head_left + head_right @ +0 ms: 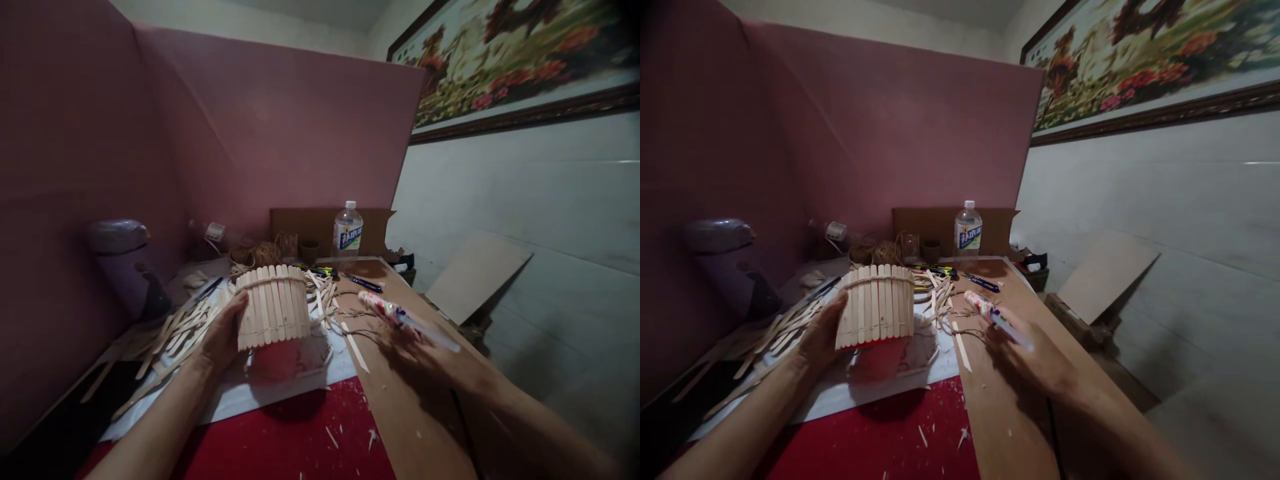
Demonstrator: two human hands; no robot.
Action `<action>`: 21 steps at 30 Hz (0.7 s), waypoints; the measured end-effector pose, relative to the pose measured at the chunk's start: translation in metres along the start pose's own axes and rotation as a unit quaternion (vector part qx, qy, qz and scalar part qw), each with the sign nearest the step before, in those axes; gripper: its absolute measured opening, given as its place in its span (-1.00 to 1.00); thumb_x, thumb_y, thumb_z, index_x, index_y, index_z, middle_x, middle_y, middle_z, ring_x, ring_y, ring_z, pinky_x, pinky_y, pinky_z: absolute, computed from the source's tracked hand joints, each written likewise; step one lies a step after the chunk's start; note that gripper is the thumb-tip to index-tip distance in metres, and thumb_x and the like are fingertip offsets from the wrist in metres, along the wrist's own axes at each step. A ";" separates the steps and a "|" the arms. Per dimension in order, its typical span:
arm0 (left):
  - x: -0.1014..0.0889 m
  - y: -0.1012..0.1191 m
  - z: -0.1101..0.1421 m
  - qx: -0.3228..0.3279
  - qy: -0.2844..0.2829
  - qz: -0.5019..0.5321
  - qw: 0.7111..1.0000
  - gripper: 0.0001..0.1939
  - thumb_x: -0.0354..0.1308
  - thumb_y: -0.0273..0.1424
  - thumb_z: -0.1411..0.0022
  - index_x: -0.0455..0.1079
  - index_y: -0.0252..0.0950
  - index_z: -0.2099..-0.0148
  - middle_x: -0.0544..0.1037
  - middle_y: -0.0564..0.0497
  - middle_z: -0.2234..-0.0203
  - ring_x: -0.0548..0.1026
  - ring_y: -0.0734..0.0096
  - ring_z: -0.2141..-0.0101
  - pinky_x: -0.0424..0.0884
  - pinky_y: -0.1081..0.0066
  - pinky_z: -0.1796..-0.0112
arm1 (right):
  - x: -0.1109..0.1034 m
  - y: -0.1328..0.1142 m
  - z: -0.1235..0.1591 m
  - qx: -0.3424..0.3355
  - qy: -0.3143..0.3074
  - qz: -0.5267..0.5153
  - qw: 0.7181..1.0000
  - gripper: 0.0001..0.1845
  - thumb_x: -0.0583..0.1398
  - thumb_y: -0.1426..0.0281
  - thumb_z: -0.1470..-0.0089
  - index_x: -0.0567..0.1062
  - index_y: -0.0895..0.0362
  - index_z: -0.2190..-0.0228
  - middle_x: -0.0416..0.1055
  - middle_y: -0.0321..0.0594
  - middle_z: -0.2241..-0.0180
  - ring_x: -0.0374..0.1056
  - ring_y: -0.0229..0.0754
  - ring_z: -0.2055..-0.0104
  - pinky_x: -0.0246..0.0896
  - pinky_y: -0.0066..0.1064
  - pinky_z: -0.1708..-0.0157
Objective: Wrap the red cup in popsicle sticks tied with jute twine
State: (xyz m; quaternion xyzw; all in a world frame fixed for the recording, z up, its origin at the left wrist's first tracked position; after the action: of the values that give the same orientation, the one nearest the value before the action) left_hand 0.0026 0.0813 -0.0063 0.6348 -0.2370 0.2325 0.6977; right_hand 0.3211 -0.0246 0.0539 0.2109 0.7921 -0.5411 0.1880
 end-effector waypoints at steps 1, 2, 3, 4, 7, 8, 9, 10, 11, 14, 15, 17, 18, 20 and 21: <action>0.000 0.000 0.000 0.000 -0.001 0.001 1.000 -0.78 0.27 -0.45 0.01 0.47 -0.34 0.23 0.63 -0.02 0.44 0.58 0.29 0.44 0.55 0.40 0.40 | 0.000 0.002 0.002 0.005 -0.010 0.035 0.999 -0.65 0.17 0.09 -0.07 0.59 0.02 0.23 0.59 -0.14 0.29 0.50 0.04 0.23 0.42 -0.22 0.26; 0.000 0.000 0.000 0.002 -0.002 0.004 1.000 -0.78 0.27 -0.45 0.01 0.47 -0.34 0.24 0.62 -0.01 0.43 0.58 0.29 0.43 0.55 0.39 0.39 | 0.001 0.004 0.006 0.011 -0.021 0.082 0.996 -0.63 0.15 0.13 -0.09 0.57 0.04 0.16 0.59 -0.12 0.23 0.50 0.06 0.19 0.41 -0.20 0.22; -0.001 0.000 0.000 0.004 -0.002 0.009 1.000 -0.79 0.27 -0.46 0.01 0.46 -0.33 0.24 0.62 0.00 0.43 0.58 0.29 0.43 0.55 0.39 0.38 | 0.002 0.008 0.010 0.018 -0.032 0.141 0.989 -0.61 0.11 0.17 -0.12 0.54 0.05 0.10 0.58 -0.10 0.17 0.50 0.07 0.16 0.40 -0.18 0.19; -0.001 0.000 0.000 0.006 -0.002 0.012 1.000 -0.79 0.27 -0.46 0.01 0.46 -0.33 0.25 0.62 0.00 0.43 0.58 0.30 0.43 0.55 0.39 0.38 | 0.003 0.012 0.015 0.020 -0.040 0.207 0.977 -0.59 0.06 0.21 -0.15 0.51 0.06 0.04 0.56 -0.08 0.13 0.50 0.07 0.14 0.40 -0.15 0.16; 0.001 0.001 0.001 0.005 -0.013 0.013 1.000 -0.78 0.27 -0.46 0.01 0.46 -0.32 0.23 0.62 -0.01 0.42 0.57 0.30 0.43 0.55 0.38 0.38 | -0.001 0.024 0.029 0.012 -0.032 0.343 0.939 -0.53 -0.05 0.30 -0.19 0.48 0.15 0.00 0.53 -0.01 0.05 0.50 0.08 0.09 0.42 -0.10 0.13; 0.003 0.001 0.001 0.006 -0.017 0.011 1.000 -0.77 0.27 -0.45 0.01 0.46 -0.32 0.23 0.62 -0.01 0.42 0.57 0.29 0.44 0.55 0.38 0.38 | -0.003 0.028 0.033 0.003 -0.026 0.367 0.930 -0.52 -0.06 0.32 -0.20 0.48 0.18 0.00 0.52 0.01 0.03 0.48 0.09 0.06 0.42 -0.10 0.11; 0.004 0.001 0.002 0.006 -0.023 0.009 1.000 -0.76 0.27 -0.45 0.01 0.46 -0.33 0.22 0.62 -0.02 0.42 0.57 0.29 0.43 0.55 0.38 0.38 | -0.005 0.031 0.036 -0.008 -0.018 0.384 0.923 -0.52 -0.07 0.33 -0.20 0.49 0.21 0.01 0.51 0.03 0.02 0.47 0.08 0.03 0.41 -0.10 0.08; 0.005 0.001 0.002 0.006 -0.028 0.008 1.000 -0.76 0.27 -0.45 0.01 0.47 -0.33 0.21 0.62 -0.02 0.41 0.57 0.30 0.43 0.55 0.39 0.39 | -0.007 0.035 0.039 -0.018 -0.007 0.398 0.917 -0.52 -0.08 0.33 -0.21 0.50 0.22 0.03 0.52 0.04 0.04 0.47 0.08 0.03 0.41 -0.10 0.07; 0.006 0.001 0.002 0.006 -0.031 0.009 0.999 -0.76 0.27 -0.45 0.01 0.47 -0.33 0.21 0.62 -0.02 0.41 0.57 0.30 0.43 0.54 0.40 0.39 | -0.008 0.039 0.041 -0.023 -0.001 0.408 0.913 -0.52 -0.08 0.33 -0.22 0.50 0.22 0.03 0.51 0.05 0.04 0.47 0.08 0.02 0.41 -0.10 0.07; 0.005 0.001 0.001 0.004 -0.033 0.009 0.999 -0.76 0.27 -0.44 0.00 0.47 -0.33 0.21 0.63 -0.02 0.39 0.57 0.31 0.42 0.55 0.40 0.40 | -0.010 0.056 0.047 -0.021 0.011 0.437 0.899 -0.53 -0.07 0.30 -0.25 0.47 0.21 0.01 0.49 0.05 0.00 0.44 0.08 -0.01 0.39 -0.06 0.04; 0.005 0.000 0.001 0.002 -0.033 0.008 0.999 -0.76 0.27 -0.43 -0.01 0.47 -0.33 0.21 0.63 -0.03 0.38 0.58 0.31 0.42 0.55 0.39 0.40 | -0.010 0.061 0.049 -0.017 0.012 0.446 0.895 -0.54 -0.06 0.29 -0.26 0.45 0.20 -0.02 0.47 0.05 -0.02 0.43 0.08 -0.03 0.37 -0.05 0.02; 0.004 -0.001 0.000 -0.001 -0.035 0.003 0.999 -0.74 0.27 -0.41 -0.02 0.46 -0.33 0.18 0.63 -0.04 0.35 0.58 0.29 0.40 0.55 0.38 0.38 | -0.008 0.066 0.052 -0.019 0.002 0.459 0.888 -0.55 -0.05 0.29 -0.27 0.41 0.18 -0.07 0.44 0.04 -0.06 0.39 0.06 -0.07 0.33 -0.06 -0.03; 0.004 -0.001 0.000 -0.002 -0.038 0.001 0.999 -0.72 0.28 -0.40 -0.02 0.46 -0.34 0.17 0.63 -0.05 0.34 0.59 0.27 0.38 0.55 0.36 0.36 | -0.006 0.066 0.053 -0.024 -0.008 0.464 0.885 -0.56 -0.04 0.29 -0.28 0.39 0.17 -0.08 0.44 0.03 -0.05 0.39 0.06 -0.06 0.33 -0.07 -0.02; 0.004 -0.001 -0.001 -0.002 -0.045 -0.002 0.999 -0.68 0.29 -0.39 0.00 0.46 -0.34 0.14 0.63 -0.08 0.30 0.59 0.23 0.34 0.56 0.33 0.33 | -0.003 0.057 0.051 -0.049 -0.032 0.474 0.879 -0.60 0.01 0.29 -0.27 0.41 0.14 -0.05 0.48 0.02 0.04 0.41 0.06 0.01 0.34 -0.08 0.05; 0.005 -0.001 -0.001 -0.004 -0.051 -0.004 0.999 -0.66 0.29 -0.38 0.00 0.46 -0.35 0.12 0.63 -0.10 0.28 0.59 0.20 0.33 0.56 0.31 0.32 | -0.002 0.048 0.048 -0.066 -0.040 0.478 0.875 -0.63 0.04 0.29 -0.25 0.44 0.13 -0.01 0.49 0.01 0.10 0.41 0.07 0.07 0.35 -0.08 0.11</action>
State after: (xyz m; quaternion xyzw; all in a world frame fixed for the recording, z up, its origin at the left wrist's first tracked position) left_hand 0.0073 0.0820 -0.0042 0.6436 -0.2703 0.1961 0.6887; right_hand 0.3523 -0.0542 0.0010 0.5295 0.6200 -0.3398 0.4689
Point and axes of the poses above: each hand's wrist, its own z-axis away from the middle knuckle, its own x-axis out of the palm, y = z × x, the point moved 8 cm from there along -z, towards the middle knuckle
